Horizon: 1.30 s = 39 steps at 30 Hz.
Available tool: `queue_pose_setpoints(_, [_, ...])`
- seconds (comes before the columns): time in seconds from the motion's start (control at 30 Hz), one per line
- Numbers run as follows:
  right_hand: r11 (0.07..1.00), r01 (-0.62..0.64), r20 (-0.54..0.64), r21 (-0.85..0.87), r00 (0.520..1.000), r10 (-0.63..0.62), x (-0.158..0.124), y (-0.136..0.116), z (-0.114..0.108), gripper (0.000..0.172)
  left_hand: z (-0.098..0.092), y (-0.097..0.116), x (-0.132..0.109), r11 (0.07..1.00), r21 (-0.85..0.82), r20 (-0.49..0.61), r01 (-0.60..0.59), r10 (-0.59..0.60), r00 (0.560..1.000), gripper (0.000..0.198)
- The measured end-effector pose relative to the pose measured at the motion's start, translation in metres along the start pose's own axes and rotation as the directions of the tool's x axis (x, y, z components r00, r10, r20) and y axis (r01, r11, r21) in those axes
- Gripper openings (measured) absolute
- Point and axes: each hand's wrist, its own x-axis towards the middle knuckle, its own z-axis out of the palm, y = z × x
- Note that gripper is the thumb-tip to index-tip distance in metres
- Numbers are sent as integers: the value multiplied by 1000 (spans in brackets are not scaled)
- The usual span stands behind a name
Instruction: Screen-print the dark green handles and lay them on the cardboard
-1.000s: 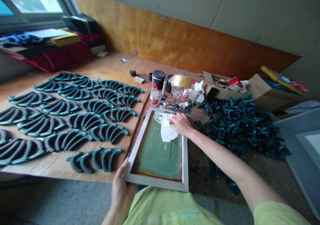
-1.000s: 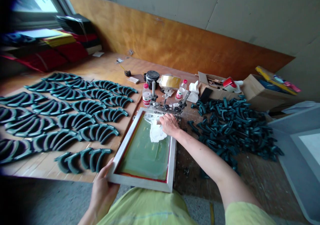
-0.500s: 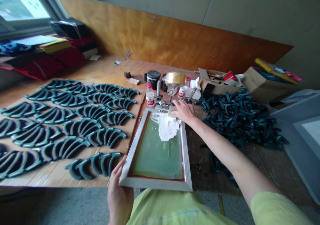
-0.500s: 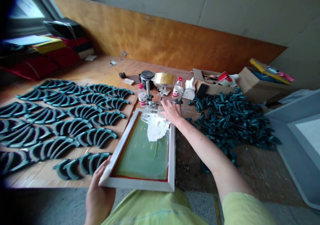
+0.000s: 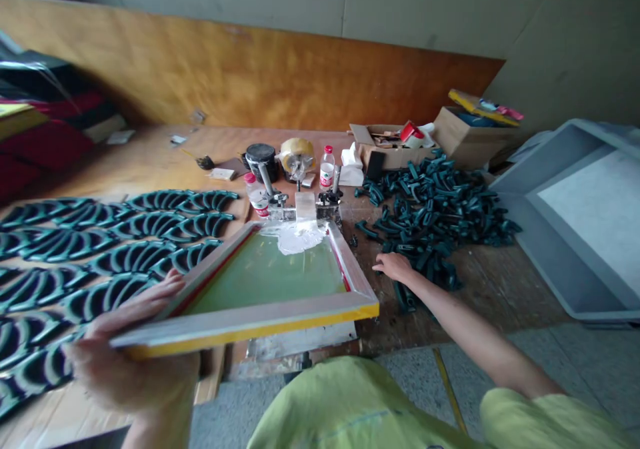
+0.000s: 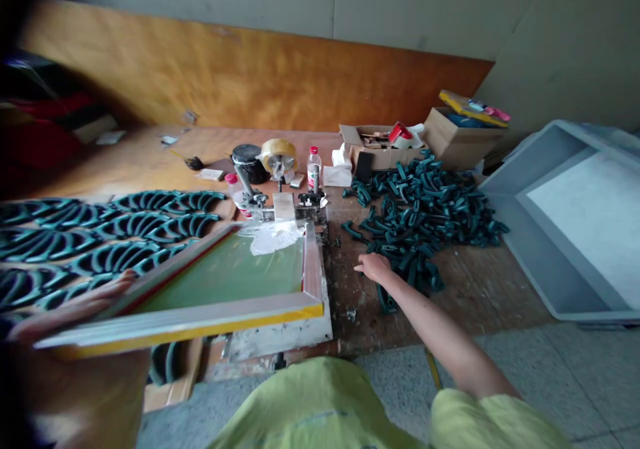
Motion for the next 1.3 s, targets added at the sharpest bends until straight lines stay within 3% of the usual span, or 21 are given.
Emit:
queue_pose_setpoints(0.07, [999, -27, 28, 27, 999, 26, -4, 1, 19, 30, 22, 13, 16, 975, -56, -5, -215, 215, 977, 45])
queue_pose_setpoints(0.1, [998, -45, 45, 42, 998, 43, -4, 1, 25, 37, 33, 19, 24, 963, -71, 8, -259, 261, 965, 49])
queue_pose_setpoints(0.2, [982, -134, 74, 137, 989, 125, 1, 4, 27, 52, 57, 36, 43, 964, -107, 75, -244, 252, 965, 55])
queue_pose_setpoints(0.3, [949, -161, 35, 269, 987, 158, 4, 8, 20, 47, 72, 45, 60, 963, -189, 155, -193, 224, 962, 49])
queue_pose_setpoints(0.4, [942, -86, -48, 325, 993, 107, 1, 6, 11, 29, 81, 47, 73, 964, -214, 183, -157, 198, 963, 41])
queue_pose_setpoints(0.53, [947, -6, -125, 322, 991, 49, -5, -7, -2, 42, 86, 47, 78, 964, -225, 136, -141, 174, 975, 38])
queue_pose_setpoints(0.6, [942, 89, -164, 325, 986, -37, -7, -20, -7, 38, 86, 47, 78, 962, -238, 139, -130, 166, 976, 38])
queue_pose_setpoints(0.67, [913, 267, -241, 309, 951, -197, -6, -38, -9, 30, 84, 47, 78, 965, -232, 165, -125, 165, 972, 39])
queue_pose_setpoints(0.73, [856, 454, -317, 246, 873, -371, -4, -61, -6, 28, 82, 45, 79, 969, -211, 198, -126, 168, 966, 41])
queue_pose_setpoints(0.8, [809, 562, -346, 172, 803, -484, 0, -85, 1, 28, 79, 44, 79, 971, -195, 234, -138, 183, 955, 41])
queue_pose_setpoints(0.93, [791, 608, -353, 68, 756, -551, 8, -124, 15, 30, 68, 44, 81, 983, -141, 322, -115, 155, 934, 44])
queue_pose_setpoints(1.03, [778, 625, -341, -54, 721, -603, 6, -134, 17, 32, 51, 42, 81, 990, -112, 336, -87, 120, 934, 44])
queue_pose_setpoints(1.2, [799, 575, -340, -175, 726, -597, 1, -142, 17, 33, 5, 30, 76, 993, -118, 241, -13, 41, 970, 47])
queue_pose_setpoints(1.3, [730, 650, -324, -210, 659, -679, 6, -156, 23, 46, -24, 14, 68, 998, -53, 143, 35, -27, 989, 47])
